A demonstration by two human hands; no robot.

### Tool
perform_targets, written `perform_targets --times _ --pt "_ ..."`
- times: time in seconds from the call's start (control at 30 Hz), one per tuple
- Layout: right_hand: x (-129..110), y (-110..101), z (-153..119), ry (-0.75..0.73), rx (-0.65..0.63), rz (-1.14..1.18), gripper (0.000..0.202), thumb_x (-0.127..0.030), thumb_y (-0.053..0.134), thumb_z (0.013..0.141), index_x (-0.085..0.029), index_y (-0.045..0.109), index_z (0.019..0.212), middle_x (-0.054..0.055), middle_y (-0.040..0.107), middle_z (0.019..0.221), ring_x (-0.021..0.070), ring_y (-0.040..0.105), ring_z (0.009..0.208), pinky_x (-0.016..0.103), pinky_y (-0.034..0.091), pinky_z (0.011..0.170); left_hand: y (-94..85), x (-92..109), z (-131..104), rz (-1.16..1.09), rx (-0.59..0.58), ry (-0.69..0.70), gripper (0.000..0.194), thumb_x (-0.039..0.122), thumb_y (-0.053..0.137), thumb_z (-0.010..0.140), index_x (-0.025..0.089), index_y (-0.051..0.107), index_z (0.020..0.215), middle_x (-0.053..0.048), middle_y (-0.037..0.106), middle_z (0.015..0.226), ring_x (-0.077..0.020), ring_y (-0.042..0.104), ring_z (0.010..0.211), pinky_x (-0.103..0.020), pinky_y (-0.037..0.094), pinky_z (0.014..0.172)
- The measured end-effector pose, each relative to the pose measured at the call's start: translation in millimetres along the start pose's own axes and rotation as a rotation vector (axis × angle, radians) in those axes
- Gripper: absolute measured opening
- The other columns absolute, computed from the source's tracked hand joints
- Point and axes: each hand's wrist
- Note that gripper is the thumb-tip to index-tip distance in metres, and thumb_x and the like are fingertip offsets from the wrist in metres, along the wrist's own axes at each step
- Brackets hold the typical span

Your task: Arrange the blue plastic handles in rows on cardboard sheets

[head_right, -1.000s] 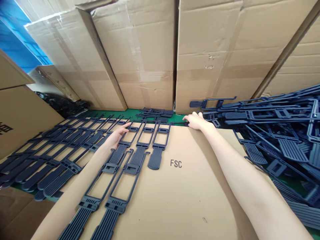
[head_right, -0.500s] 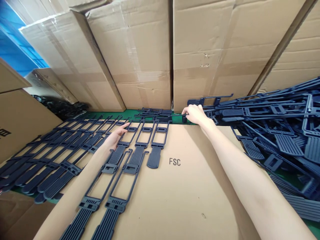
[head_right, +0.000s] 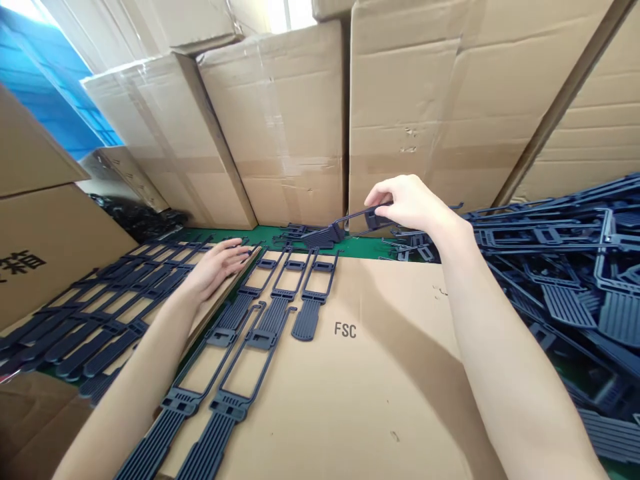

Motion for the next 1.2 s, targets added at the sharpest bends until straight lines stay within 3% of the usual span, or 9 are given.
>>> perform_targets --times 0.1,0.17,0.3,0.4,0.67,0.83,1.0,1.1,1.2 --pt "-30.7 -18.5 -7.8 -0.126 -0.051 0.076 0.02 -0.02 0.061 0.075 -0.021 0.073 0.091 0.001 0.073 0.086 0.0199 0.067 0.079 0.032 0.053 0.077 5.4 36.5 -24.3 0.115 -0.019 0.178 0.038 0.03 0.072 0.07 0.021 0.064 0.106 -0.008 0.068 0.11 -0.0233 0.061 0.11 -0.037 0.044 0.098" --pt "-52.1 -24.7 -13.3 -0.202 -0.092 0.115 0.018 -0.022 0.061 0.077 -0.021 0.073 0.09 0.0 0.073 0.085 0.0193 0.067 0.078 0.031 0.053 0.074 17.5 60.5 -49.5 0.193 -0.11 0.291 0.036 0.03 0.07 0.074 0.022 0.066 0.109 -0.007 0.068 0.112 -0.0247 0.059 0.115 -0.037 0.043 0.101" --pt "-88.8 -25.5 -24.2 -0.356 -0.229 0.233 0.017 -0.02 0.06 0.077 -0.021 0.073 0.088 0.0 0.072 0.084 0.0173 0.066 0.077 0.028 0.052 0.069 47.4 83.5 -110.1 0.329 -0.405 0.222 0.028 0.023 0.071 0.077 0.021 0.072 0.105 -0.006 0.072 0.1 -0.0277 0.064 0.104 -0.035 0.048 0.096" --pt "-110.1 -23.7 -32.2 -0.458 -0.291 0.292 0.017 -0.018 0.059 0.077 -0.021 0.073 0.086 -0.001 0.071 0.087 0.0168 0.066 0.081 0.027 0.052 0.071 56.1 75.8 -149.5 0.438 -0.445 0.254 0.025 0.027 0.071 0.078 0.022 0.074 0.103 -0.005 0.071 0.102 -0.0274 0.065 0.098 -0.034 0.051 0.091" --pt "-128.7 -30.3 -42.8 -0.53 -0.309 0.345 0.018 -0.034 0.062 0.082 -0.022 0.073 0.09 -0.002 0.069 0.084 0.0156 0.065 0.08 0.026 0.051 0.071 36.8 38.9 -240.0 0.346 -0.063 0.055 0.027 0.047 0.068 0.078 0.031 0.074 0.098 -0.004 0.074 0.1 -0.0276 0.068 0.087 -0.034 0.058 0.072" --pt "-126.1 -23.2 -41.2 -0.507 -0.462 0.359 0.02 -0.038 0.061 0.082 -0.024 0.074 0.085 -0.003 0.069 0.077 0.0149 0.065 0.072 0.025 0.05 0.065 61.3 -5.0 -293.5 0.231 0.054 -0.016 0.028 0.054 0.061 0.083 0.035 0.072 0.1 -0.004 0.072 0.1 -0.0236 0.068 0.085 -0.03 0.056 0.074" --pt "-123.8 -10.6 -37.6 -0.477 -0.773 0.271 0.03 -0.046 0.061 0.079 -0.025 0.072 0.097 0.001 0.073 0.09 0.0218 0.067 0.081 0.029 0.049 0.064 84.8 -27.3 -307.3 0.318 0.067 0.153 0.03 0.034 0.046 0.097 0.025 0.058 0.123 -0.004 0.063 0.085 -0.0117 0.058 0.064 -0.019 0.048 0.059" --pt "-116.8 -3.0 -33.7 -0.433 -0.748 0.215 0.037 -0.05 0.059 0.079 -0.026 0.069 0.106 0.002 0.073 0.097 0.0237 0.067 0.084 0.03 0.048 0.064 86.2 -24.3 -301.1 0.464 0.03 0.34 0.029 0.023 0.038 0.099 0.023 0.065 0.11 -0.005 0.059 0.088 -0.0124 0.058 0.075 -0.021 0.048 0.067" --pt "-110.3 1.7 -31.1 -0.394 -0.714 0.166 0.04 -0.049 0.057 0.08 -0.027 0.066 0.113 0.003 0.073 0.102 0.0248 0.067 0.088 0.031 0.048 0.066 85.9 -22.9 -295.4 0.537 -0.081 0.442 0.029 0.016 0.042 0.096 0.023 0.066 0.11 -0.005 0.057 0.089 -0.0101 0.054 0.067 -0.02 0.045 0.059"
Point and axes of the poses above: each hand's wrist, its own z-axis towards the middle knuckle, its own y-axis out of the palm, x = y × z
